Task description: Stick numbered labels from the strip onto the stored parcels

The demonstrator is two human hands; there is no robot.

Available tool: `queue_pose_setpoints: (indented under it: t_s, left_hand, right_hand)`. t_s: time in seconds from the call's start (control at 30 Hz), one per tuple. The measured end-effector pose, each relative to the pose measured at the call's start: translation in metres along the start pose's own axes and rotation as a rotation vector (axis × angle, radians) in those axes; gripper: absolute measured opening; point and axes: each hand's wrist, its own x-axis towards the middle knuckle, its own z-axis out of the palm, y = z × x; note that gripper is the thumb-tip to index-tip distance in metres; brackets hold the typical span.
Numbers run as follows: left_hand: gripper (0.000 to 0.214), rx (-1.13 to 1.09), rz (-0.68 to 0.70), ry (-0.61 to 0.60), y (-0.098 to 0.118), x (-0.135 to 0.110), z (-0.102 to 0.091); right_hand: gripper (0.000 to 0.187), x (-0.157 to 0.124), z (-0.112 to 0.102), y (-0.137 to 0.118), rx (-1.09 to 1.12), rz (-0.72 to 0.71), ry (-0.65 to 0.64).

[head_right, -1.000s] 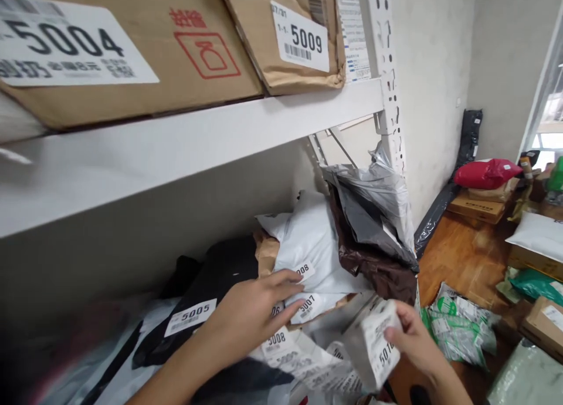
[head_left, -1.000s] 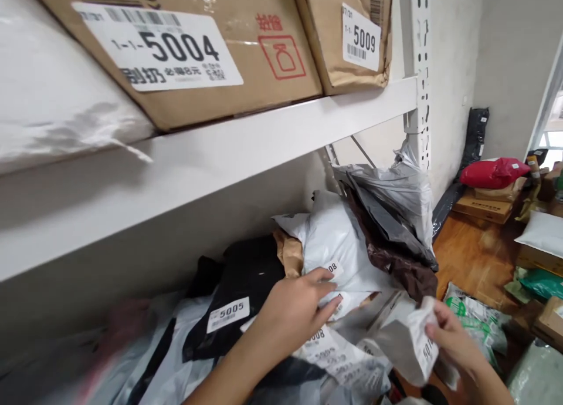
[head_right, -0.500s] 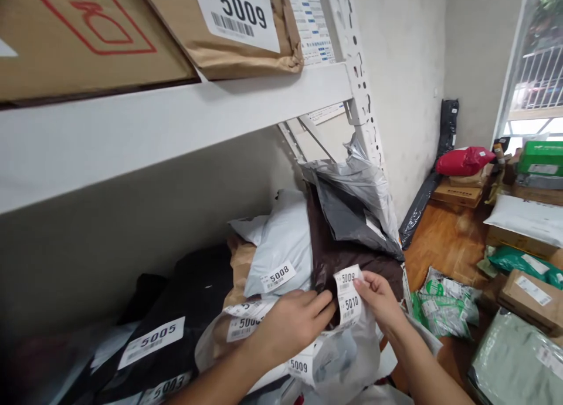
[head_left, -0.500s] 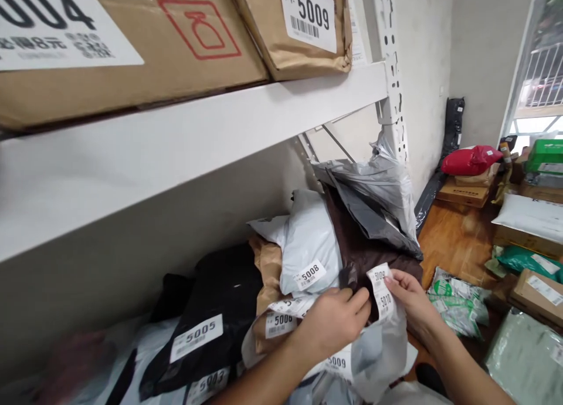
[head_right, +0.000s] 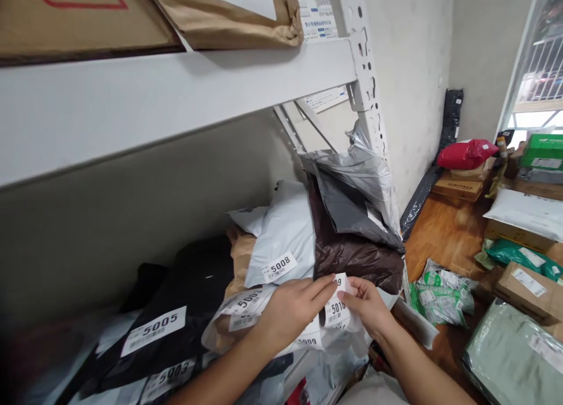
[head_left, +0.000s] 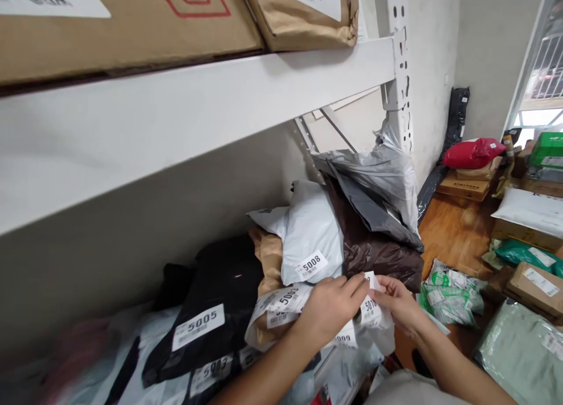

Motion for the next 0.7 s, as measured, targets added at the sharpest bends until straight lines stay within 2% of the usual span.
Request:
queue_pose_setpoints:
  t_s: [0.17,0.33,0.5,0.63,0.7]
  left_hand:
    - [0.018,0.012,0.002,0.063,0.0,0.0,0.004]
    - [0.017,0.004,-0.002,-0.001,0.003,0.005,0.001]
    - [0.016,-0.001,-0.044,-0.046,0.005,0.008,0.001]
    - [0.019,-0.01,-0.076,-0.035,0.005,0.006,0.004]
    - [0.021,-0.022,-0.094,-0.026,0.003,0.004,0.005]
  right_hand:
    - [0.045,-0.006,0.002,-0.005,0.009,-0.04,0.039]
    - [0.047,-0.003,0.001,0.0,-0.01,-0.021,0.043]
    - [0.054,0.0,0.001,0.005,0.082,-0.033,0.148]
    - [0.046,-0.004,-0.002,0.003,0.075,0.016,0.079]
    - [0.048,-0.007,-0.005,0.008,0.084,0.05,0.117]
